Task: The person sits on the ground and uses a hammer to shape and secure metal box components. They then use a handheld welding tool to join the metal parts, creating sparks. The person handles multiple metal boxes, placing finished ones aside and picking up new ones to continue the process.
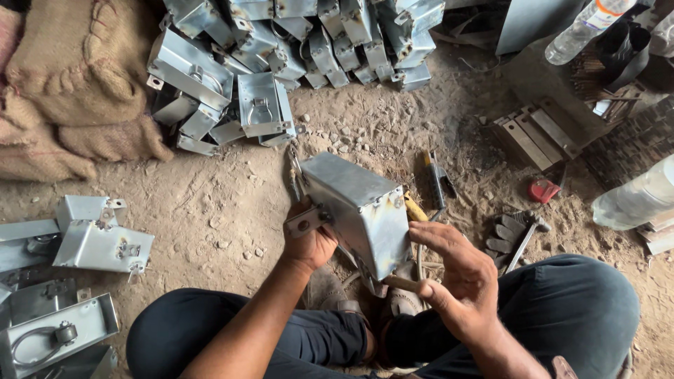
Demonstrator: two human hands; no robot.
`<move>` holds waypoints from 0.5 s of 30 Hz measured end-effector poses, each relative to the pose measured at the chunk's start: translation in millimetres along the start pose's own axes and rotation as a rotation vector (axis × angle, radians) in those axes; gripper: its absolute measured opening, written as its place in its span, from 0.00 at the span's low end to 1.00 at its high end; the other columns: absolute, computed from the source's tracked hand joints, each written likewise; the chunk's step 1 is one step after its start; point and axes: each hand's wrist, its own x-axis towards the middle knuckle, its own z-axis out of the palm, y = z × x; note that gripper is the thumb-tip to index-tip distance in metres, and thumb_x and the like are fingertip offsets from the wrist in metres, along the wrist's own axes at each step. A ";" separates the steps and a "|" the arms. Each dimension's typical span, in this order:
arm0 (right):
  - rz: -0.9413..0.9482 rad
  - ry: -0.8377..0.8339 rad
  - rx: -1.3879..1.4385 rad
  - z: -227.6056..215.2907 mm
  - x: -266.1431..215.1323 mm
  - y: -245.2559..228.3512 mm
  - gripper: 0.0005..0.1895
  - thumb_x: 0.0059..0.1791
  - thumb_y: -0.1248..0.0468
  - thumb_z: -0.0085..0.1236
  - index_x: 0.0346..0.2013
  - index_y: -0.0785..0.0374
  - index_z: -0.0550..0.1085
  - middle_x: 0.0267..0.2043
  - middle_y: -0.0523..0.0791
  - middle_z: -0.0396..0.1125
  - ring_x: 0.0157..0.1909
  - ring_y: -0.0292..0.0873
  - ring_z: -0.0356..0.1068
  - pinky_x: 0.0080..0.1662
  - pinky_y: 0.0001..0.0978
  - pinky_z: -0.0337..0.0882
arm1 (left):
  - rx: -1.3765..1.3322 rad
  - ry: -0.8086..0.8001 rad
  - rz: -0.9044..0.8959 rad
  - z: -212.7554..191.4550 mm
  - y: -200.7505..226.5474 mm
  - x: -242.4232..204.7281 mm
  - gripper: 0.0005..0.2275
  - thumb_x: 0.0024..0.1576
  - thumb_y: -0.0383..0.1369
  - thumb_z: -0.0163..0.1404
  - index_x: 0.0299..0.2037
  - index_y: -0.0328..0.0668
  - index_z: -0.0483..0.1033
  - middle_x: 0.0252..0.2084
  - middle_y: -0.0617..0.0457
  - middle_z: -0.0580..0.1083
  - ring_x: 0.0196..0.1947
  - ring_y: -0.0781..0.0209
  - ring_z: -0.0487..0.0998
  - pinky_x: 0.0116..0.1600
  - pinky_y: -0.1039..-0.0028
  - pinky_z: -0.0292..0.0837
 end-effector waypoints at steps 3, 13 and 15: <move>0.038 0.039 -0.016 -0.9 -1.6 4.3 0.29 0.47 0.60 0.69 0.57 0.75 0.74 0.61 0.57 0.70 0.67 0.51 0.67 0.69 0.41 0.65 | -0.094 -0.024 -0.056 -18.4 4.3 7.1 0.07 0.65 0.35 0.50 0.42 0.43 0.79 0.39 0.54 0.81 0.38 0.60 0.84 0.39 0.71 0.81; 0.053 0.085 -0.165 1.8 2.2 16.5 0.33 0.41 0.65 0.73 0.58 0.72 0.73 0.58 0.54 0.71 0.63 0.45 0.70 0.66 0.38 0.68 | -0.006 0.005 -0.001 -20.5 8.1 10.1 0.09 0.61 0.37 0.49 0.44 0.44 0.79 0.40 0.56 0.82 0.42 0.61 0.83 0.51 0.66 0.79; 0.040 0.087 -0.141 2.5 2.3 17.7 0.32 0.42 0.65 0.73 0.58 0.71 0.74 0.59 0.54 0.71 0.64 0.45 0.70 0.68 0.40 0.68 | 0.011 0.024 0.013 -14.7 8.7 7.7 0.09 0.61 0.37 0.49 0.45 0.43 0.79 0.41 0.55 0.81 0.43 0.61 0.82 0.54 0.67 0.78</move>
